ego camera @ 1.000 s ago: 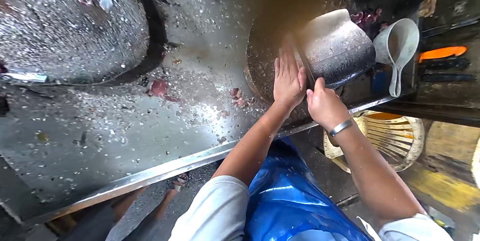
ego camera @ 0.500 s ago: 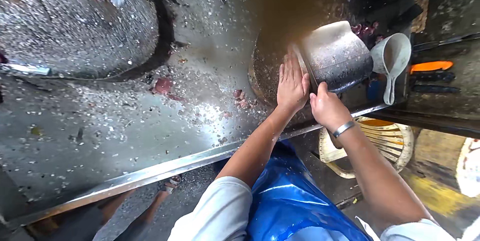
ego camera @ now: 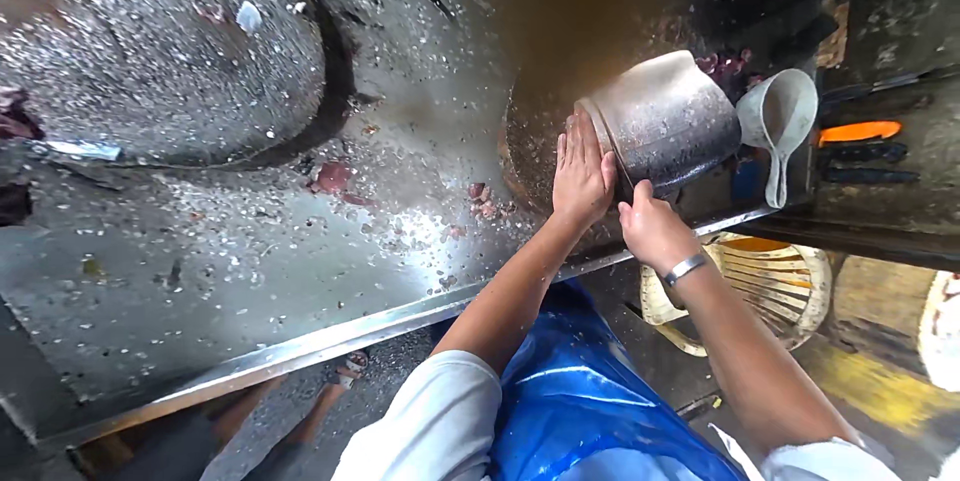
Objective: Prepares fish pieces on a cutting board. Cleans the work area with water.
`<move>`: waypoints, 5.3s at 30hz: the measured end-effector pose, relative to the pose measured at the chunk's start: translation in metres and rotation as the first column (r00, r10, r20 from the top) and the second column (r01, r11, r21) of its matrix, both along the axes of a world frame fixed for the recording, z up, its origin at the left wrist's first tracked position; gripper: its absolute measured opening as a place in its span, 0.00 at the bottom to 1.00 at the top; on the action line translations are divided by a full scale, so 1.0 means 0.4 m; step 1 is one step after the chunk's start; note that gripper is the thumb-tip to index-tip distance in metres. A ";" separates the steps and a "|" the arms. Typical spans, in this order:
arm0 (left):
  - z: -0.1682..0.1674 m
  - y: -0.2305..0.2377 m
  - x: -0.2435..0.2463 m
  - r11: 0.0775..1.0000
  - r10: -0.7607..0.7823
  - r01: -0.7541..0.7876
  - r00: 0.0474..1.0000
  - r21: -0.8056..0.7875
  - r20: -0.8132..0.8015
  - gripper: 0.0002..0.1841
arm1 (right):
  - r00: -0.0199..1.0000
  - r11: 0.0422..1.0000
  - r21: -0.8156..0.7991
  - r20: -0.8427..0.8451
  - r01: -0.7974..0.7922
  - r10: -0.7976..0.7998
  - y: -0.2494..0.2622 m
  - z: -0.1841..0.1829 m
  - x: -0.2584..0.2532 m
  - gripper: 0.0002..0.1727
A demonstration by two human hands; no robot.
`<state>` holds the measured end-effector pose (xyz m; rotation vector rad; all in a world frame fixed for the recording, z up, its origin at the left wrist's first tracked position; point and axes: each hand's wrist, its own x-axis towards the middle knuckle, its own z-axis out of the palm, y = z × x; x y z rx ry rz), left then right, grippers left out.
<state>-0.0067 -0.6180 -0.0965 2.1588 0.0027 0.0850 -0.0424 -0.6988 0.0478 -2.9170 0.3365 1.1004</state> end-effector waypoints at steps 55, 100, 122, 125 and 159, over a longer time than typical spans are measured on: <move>0.090 0.265 -0.037 0.967 0.174 -0.240 0.867 -0.084 -0.468 0.27 | 1.000 0.994 0.109 -0.024 -0.007 0.010 0.049 0.054 0.045 0.27; 0.414 1.082 0.416 0.799 0.244 -0.345 0.935 -0.493 -0.258 0.20 | 0.974 0.844 0.526 0.227 -0.101 -0.025 0.405 -0.273 -0.272 0.34; 0.235 -0.077 0.497 0.866 -0.240 0.455 0.741 0.206 -0.627 0.36 | 0.184 -0.385 0.847 -0.472 0.367 -0.862 -0.309 -0.201 0.133 0.24; 0.230 -0.094 0.529 0.879 -0.228 0.456 0.659 0.140 -0.717 0.38 | 0.229 -0.394 0.846 -0.489 0.359 -0.842 -0.291 -0.189 0.139 0.22; 0.405 2.113 -0.218 0.471 0.558 -0.625 0.758 -0.622 -0.339 0.31 | 0.888 -0.104 0.896 -0.404 0.433 0.218 1.887 -0.023 0.310 0.26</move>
